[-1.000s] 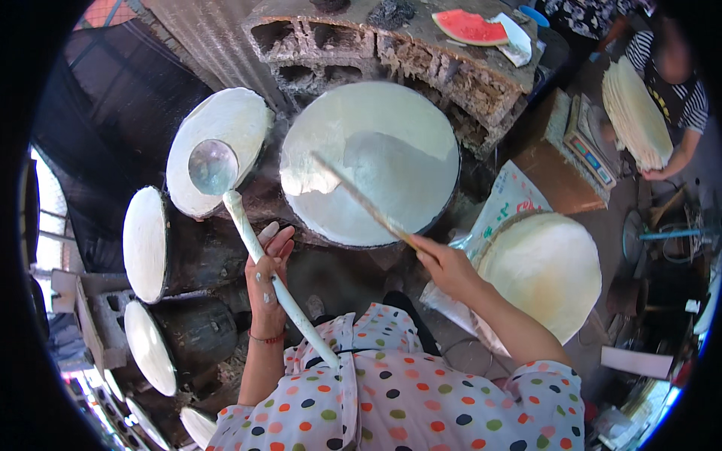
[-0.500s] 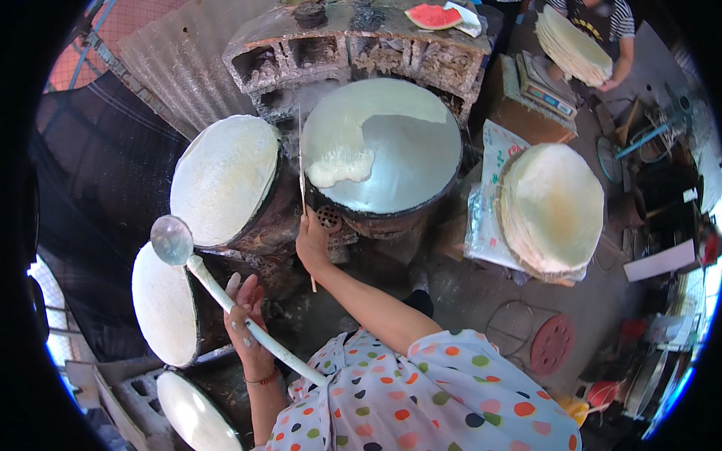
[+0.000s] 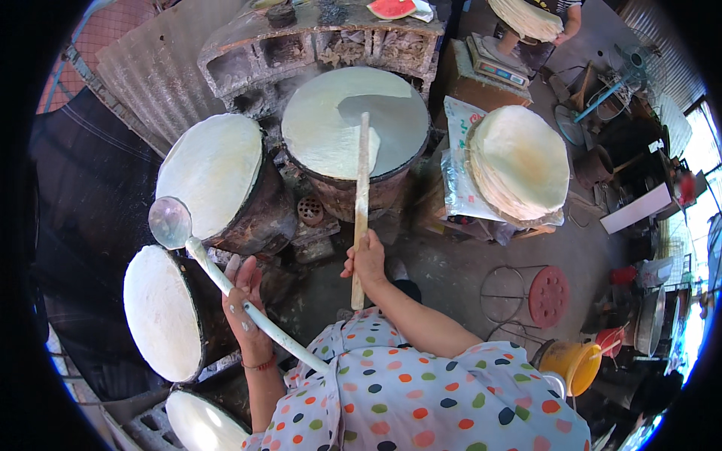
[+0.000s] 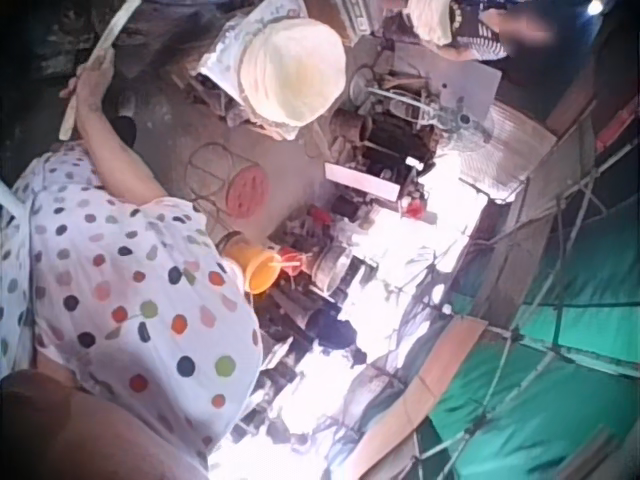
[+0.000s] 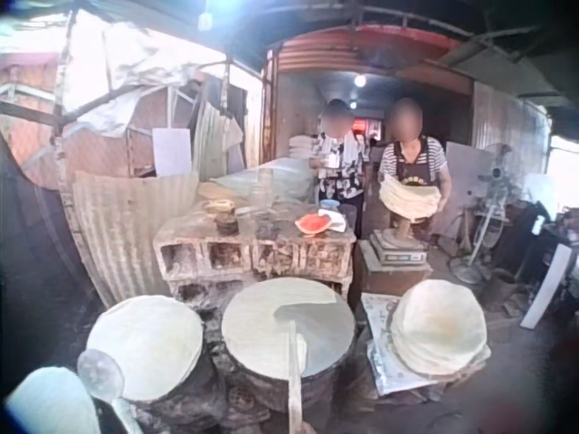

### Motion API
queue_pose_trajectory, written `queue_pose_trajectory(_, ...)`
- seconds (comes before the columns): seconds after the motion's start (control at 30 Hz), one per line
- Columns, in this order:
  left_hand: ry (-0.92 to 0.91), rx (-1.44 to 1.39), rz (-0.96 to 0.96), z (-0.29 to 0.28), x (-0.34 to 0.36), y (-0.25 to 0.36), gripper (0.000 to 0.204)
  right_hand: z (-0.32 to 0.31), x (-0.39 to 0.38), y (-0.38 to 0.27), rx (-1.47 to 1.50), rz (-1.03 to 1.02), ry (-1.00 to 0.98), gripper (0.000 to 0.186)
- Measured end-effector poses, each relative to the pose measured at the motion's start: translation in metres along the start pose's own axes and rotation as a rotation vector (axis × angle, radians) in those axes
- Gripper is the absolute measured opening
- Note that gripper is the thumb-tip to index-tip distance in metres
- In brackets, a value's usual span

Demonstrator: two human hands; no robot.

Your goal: The person ladles batter onto hot circular pans and spreads it into thin crepes using a wooden spreader. They flip and remove finished crepes, stacking them on a nearby surface while continuing to cook additional crepes on multiple pans.

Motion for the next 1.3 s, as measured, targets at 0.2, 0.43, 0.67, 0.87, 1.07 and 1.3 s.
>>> queue_pose_trajectory(0.2,-0.038,-0.023,0.013,0.012,0.001,-0.002,0.057,0.018,-0.011,-0.016,-0.375,-0.196,-0.075,0.022)
queue_pose_trajectory(0.43,-0.034,-0.022,-0.013,0.031,0.005,-0.006,0.059,-0.028,-0.011,-0.031,-0.644,-0.09,-0.014,0.02)
queue_pose_trajectory(0.67,-0.064,-0.037,-0.014,0.057,0.007,-0.014,0.059,-0.094,0.015,-0.068,-0.318,-0.002,-0.006,0.027)
queue_pose_trajectory(0.87,-0.076,-0.031,0.008,0.085,0.008,-0.017,0.058,-0.08,0.0,-0.076,-0.982,-0.597,0.038,0.018)
queue_pose_trajectory(1.07,-0.049,-0.031,0.0,0.094,0.013,-0.025,0.057,-0.139,0.013,-0.106,-1.068,-0.372,0.069,0.015)
queue_pose_trajectory(1.3,-0.09,-0.006,-0.024,0.11,0.012,-0.041,0.056,-0.122,0.04,-0.146,-0.884,-0.307,0.016,0.023)
Point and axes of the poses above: each hand's wrist, its own x-axis towards the middle knuckle, its own z-axis out of the palm, y = z × x, the point moved 8 cm from there along x, towards the middle knuckle, and after that the axes turned 1 degree about -z, right-handed, at the moved point
